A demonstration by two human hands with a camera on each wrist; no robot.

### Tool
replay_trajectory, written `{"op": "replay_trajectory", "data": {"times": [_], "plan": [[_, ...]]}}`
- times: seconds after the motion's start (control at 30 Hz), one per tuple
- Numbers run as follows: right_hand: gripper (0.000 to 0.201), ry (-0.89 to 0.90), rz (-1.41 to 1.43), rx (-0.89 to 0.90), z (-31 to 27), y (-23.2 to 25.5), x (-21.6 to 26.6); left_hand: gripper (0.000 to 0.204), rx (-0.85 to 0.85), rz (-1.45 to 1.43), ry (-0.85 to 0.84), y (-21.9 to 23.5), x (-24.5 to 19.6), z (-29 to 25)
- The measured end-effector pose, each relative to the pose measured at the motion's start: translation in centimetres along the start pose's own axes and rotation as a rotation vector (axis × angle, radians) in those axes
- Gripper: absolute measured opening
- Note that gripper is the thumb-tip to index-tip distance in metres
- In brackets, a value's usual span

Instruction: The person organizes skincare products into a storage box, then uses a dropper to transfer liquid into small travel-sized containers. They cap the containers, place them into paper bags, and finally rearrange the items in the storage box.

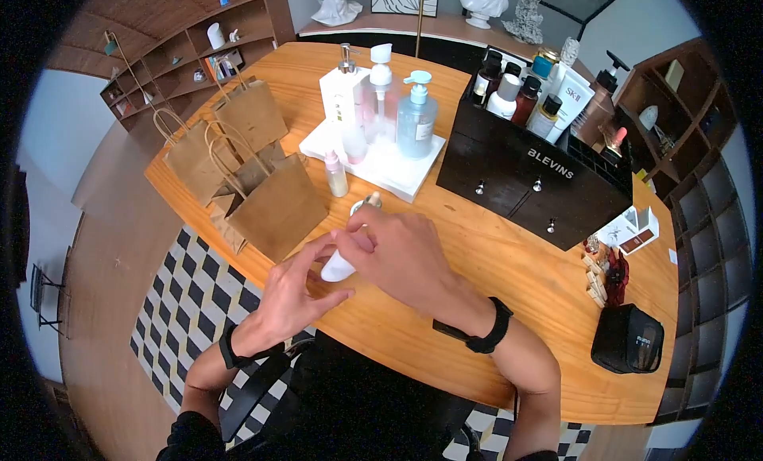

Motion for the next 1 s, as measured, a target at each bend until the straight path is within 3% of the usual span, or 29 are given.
{"op": "replay_trajectory", "data": {"times": [0.1,0.23,0.3,0.33,0.4,0.5,0.73,0.8,0.93,1.0], "plan": [[0.031,-0.088,-0.058,0.020,0.0,1.2,-0.6,0.087,0.122,-0.039,0.029,-0.5,0.1,-0.5],[0.033,-0.163,-0.044,0.078,-0.1,1.4,-0.9,0.082,0.111,-0.050,0.026,-0.7,-0.5,-0.6],[0.037,-0.074,-0.032,0.070,-0.4,0.8,-0.7,0.059,0.006,-0.125,-0.038,-0.4,-1.1,-0.3],[0.037,-0.071,-0.030,0.069,-0.5,0.6,-0.5,0.059,0.005,-0.122,-0.038,-0.3,-1.2,-0.3],[0.040,-0.010,-0.058,0.127,-0.8,-0.2,0.3,0.040,0.085,-0.069,0.016,-0.6,-1.1,-0.3],[0.043,0.072,-0.163,0.076,-1.5,-0.6,0.9,0.032,0.024,-0.040,0.000,-0.8,-1.2,-0.5],[0.032,0.057,-0.225,0.052,-2.1,-1.5,1.4,0.029,0.000,-0.047,-0.026,-0.9,-0.7,-1.1],[0.030,0.138,-0.220,0.076,-2.2,-1.8,1.5,0.027,0.013,-0.027,-0.019,-1.0,-0.5,-1.4],[0.028,0.131,-0.139,0.158,-1.8,-1.7,1.5,0.027,-0.013,-0.017,-0.098,-0.5,-0.3,-1.3],[0.026,0.309,-0.068,0.191,-1.8,-1.9,1.7,0.029,0.034,-0.088,-0.049,-0.8,0.4,-1.1]]}}
Point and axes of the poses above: each hand's wrist, its own z-axis towards the middle knuckle, its own y-axis out of the back of the hand, x = y × z, the point moved 5 cm from there along z, towards the middle knuckle, and after that the axes turned 7 degrees about x, right-handed, at the moved point
